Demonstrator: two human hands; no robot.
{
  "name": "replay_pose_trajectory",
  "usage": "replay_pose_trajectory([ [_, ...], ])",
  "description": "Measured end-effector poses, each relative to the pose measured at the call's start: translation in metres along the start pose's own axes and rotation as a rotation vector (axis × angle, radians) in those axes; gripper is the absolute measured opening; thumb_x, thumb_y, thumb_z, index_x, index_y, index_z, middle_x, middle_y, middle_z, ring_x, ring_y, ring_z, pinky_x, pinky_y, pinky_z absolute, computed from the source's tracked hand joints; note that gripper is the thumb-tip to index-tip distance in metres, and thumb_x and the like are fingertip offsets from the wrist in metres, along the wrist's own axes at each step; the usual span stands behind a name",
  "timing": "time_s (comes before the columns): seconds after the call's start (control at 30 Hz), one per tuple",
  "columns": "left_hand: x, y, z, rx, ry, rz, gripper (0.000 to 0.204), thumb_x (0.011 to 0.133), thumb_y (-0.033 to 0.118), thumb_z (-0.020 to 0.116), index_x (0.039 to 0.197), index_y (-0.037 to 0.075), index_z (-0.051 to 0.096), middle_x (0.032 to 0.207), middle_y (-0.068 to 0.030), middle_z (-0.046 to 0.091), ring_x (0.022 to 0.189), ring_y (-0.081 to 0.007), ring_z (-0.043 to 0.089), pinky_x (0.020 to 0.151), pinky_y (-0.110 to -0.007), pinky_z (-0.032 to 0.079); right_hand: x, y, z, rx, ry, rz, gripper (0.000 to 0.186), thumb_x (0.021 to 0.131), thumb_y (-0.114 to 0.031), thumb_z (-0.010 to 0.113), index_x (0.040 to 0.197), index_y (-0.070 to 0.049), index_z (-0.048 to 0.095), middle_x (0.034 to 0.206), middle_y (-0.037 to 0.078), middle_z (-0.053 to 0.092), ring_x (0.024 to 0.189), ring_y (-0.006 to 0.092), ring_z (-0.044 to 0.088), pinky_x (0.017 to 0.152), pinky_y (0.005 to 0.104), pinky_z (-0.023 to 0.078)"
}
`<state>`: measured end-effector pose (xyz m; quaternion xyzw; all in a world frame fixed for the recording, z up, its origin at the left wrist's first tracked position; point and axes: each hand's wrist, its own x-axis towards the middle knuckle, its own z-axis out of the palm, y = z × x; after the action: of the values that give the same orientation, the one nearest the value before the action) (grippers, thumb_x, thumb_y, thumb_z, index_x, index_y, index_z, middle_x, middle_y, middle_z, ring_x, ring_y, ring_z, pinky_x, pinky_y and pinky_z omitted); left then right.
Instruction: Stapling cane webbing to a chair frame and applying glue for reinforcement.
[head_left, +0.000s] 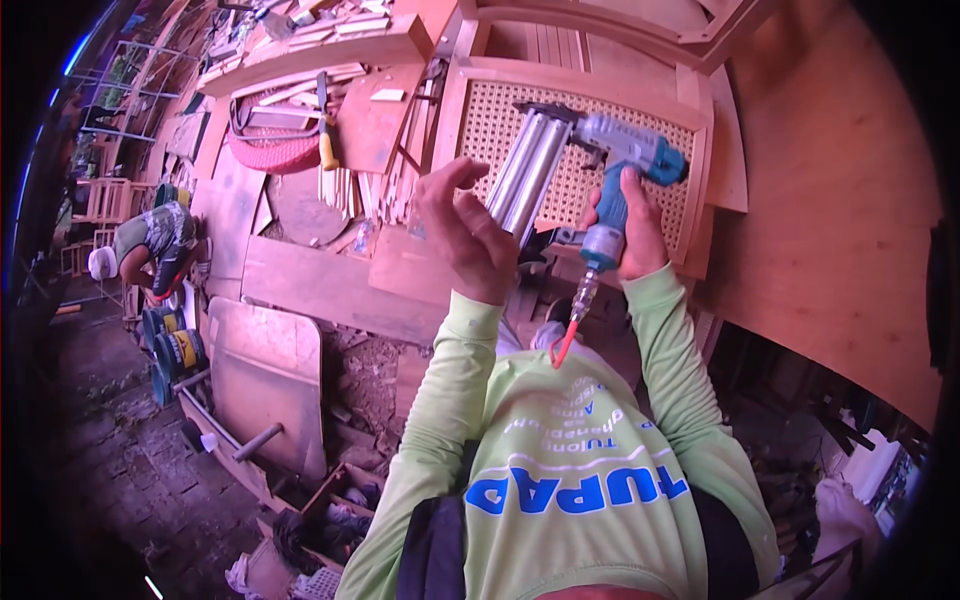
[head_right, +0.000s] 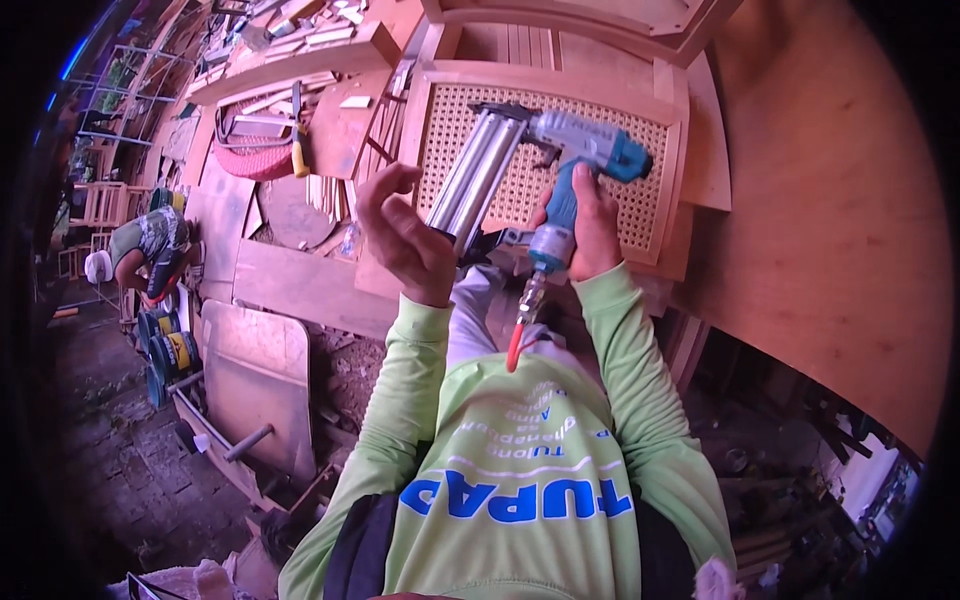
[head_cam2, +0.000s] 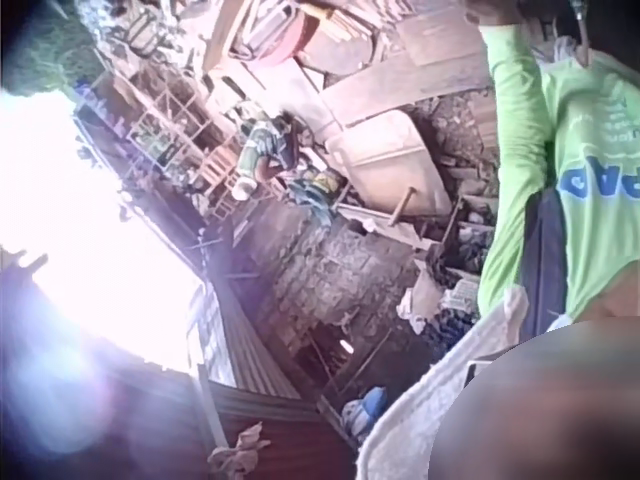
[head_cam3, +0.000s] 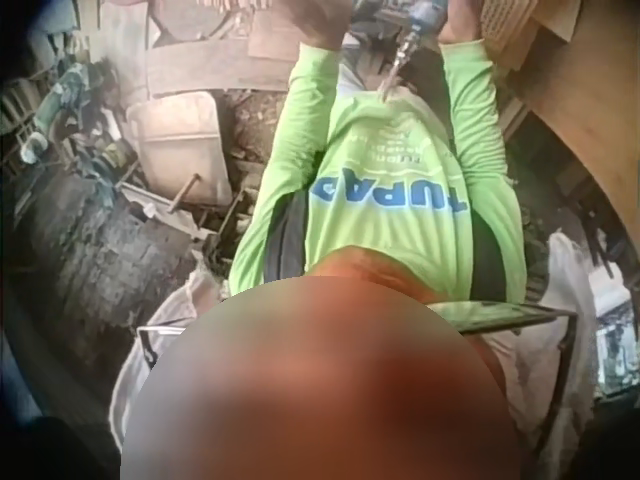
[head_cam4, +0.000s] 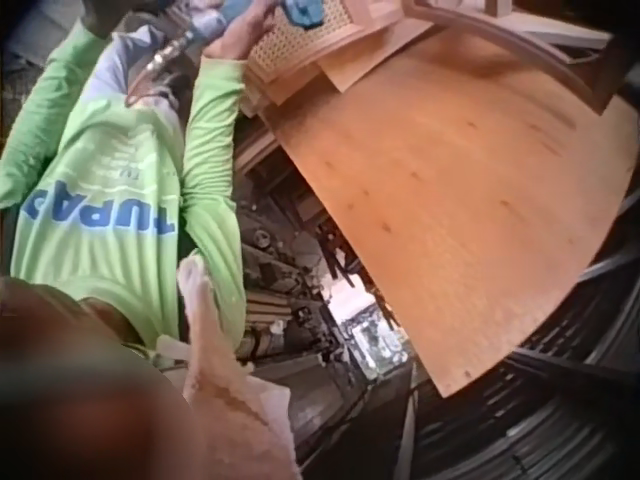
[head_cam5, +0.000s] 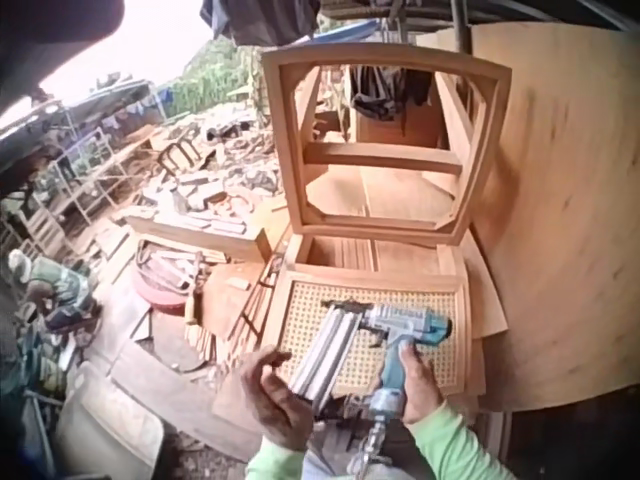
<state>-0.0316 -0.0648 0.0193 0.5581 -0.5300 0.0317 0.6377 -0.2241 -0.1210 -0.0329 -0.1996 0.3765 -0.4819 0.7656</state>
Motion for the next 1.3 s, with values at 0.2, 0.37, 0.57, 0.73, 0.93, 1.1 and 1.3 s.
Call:
replay_pose_trajectory([
  [0.2,0.011,0.008,-0.003,0.082,-0.031,0.045,0.030,0.113,0.021,0.042,0.127,-0.001,0.057,0.106,-0.0136,0.067,0.099,-0.0284,0.060,0.094,-0.043,0.047,-0.005,0.020,-0.013,0.199,0.094,0.116,0.043,0.106,-0.048,0.065,0.111,-0.006,0.054,0.091,0.011,0.064,0.069,0.0230,0.065,0.068,0.0417,0.059],
  [0.37,0.024,0.012,-0.024,0.114,0.073,0.224,0.036,0.116,0.031,0.038,0.125,0.001,0.055,0.102,-0.0125,0.067,0.097,-0.0274,0.060,0.092,-0.042,0.047,-0.003,0.012,-0.017,0.221,0.025,0.110,0.046,0.108,-0.051,0.061,0.111,-0.005,0.054,0.091,0.011,0.064,0.072,0.0226,0.066,0.072,0.0417,0.059],
  [0.57,0.059,0.020,-0.064,0.318,0.381,0.409,0.041,0.119,0.032,0.031,0.117,-0.002,0.054,0.107,-0.0156,0.063,0.092,-0.0232,0.059,0.091,-0.039,0.047,0.003,0.005,-0.020,0.238,0.062,0.017,0.039,0.110,-0.046,0.059,0.118,-0.009,0.050,0.093,0.012,0.063,0.075,0.0238,0.066,0.076,0.0440,0.058],
  [0.73,0.022,-0.033,-0.024,0.496,0.113,0.240,0.031,0.115,0.025,0.042,0.128,0.000,0.056,0.114,-0.0136,0.064,0.101,-0.0220,0.059,0.094,-0.037,0.047,-0.014,0.017,0.016,0.213,0.126,-0.018,0.040,0.110,-0.047,0.060,0.114,-0.008,0.052,0.092,0.011,0.063,0.076,0.0234,0.065,0.075,0.0418,0.058],
  [0.93,0.090,-0.022,-0.041,-0.077,0.366,0.354,0.040,0.110,0.037,0.048,0.121,-0.002,0.053,0.118,-0.0127,0.058,0.102,-0.0221,0.059,0.093,-0.033,0.047,-0.012,-0.005,0.022,0.236,0.060,-0.022,0.041,0.110,-0.047,0.060,0.111,-0.006,0.053,0.092,0.010,0.064,0.076,0.0210,0.065,0.074,0.0389,0.058],
  [1.1,0.091,-0.042,-0.039,0.033,0.347,0.348,0.034,0.111,0.031,0.046,0.115,-0.001,0.056,0.115,-0.0143,0.060,0.102,-0.0248,0.060,0.091,-0.035,0.048,-0.016,0.002,0.042,0.174,0.124,-0.039,0.041,0.109,-0.047,0.060,0.115,-0.007,0.051,0.092,0.010,0.064,0.076,0.0201,0.065,0.072,0.0395,0.059],
  [1.3,0.093,-0.035,-0.077,0.610,0.442,0.388,0.030,0.113,0.024,0.045,0.108,-0.002,0.060,0.110,-0.0173,0.063,0.095,-0.0309,0.064,0.086,-0.041,0.053,-0.026,0.003,0.018,0.172,0.110,0.000,0.048,0.107,-0.055,0.061,0.104,-0.007,0.059,0.085,0.009,0.065,0.074,0.0216,0.066,0.072,0.0388,0.059],
])
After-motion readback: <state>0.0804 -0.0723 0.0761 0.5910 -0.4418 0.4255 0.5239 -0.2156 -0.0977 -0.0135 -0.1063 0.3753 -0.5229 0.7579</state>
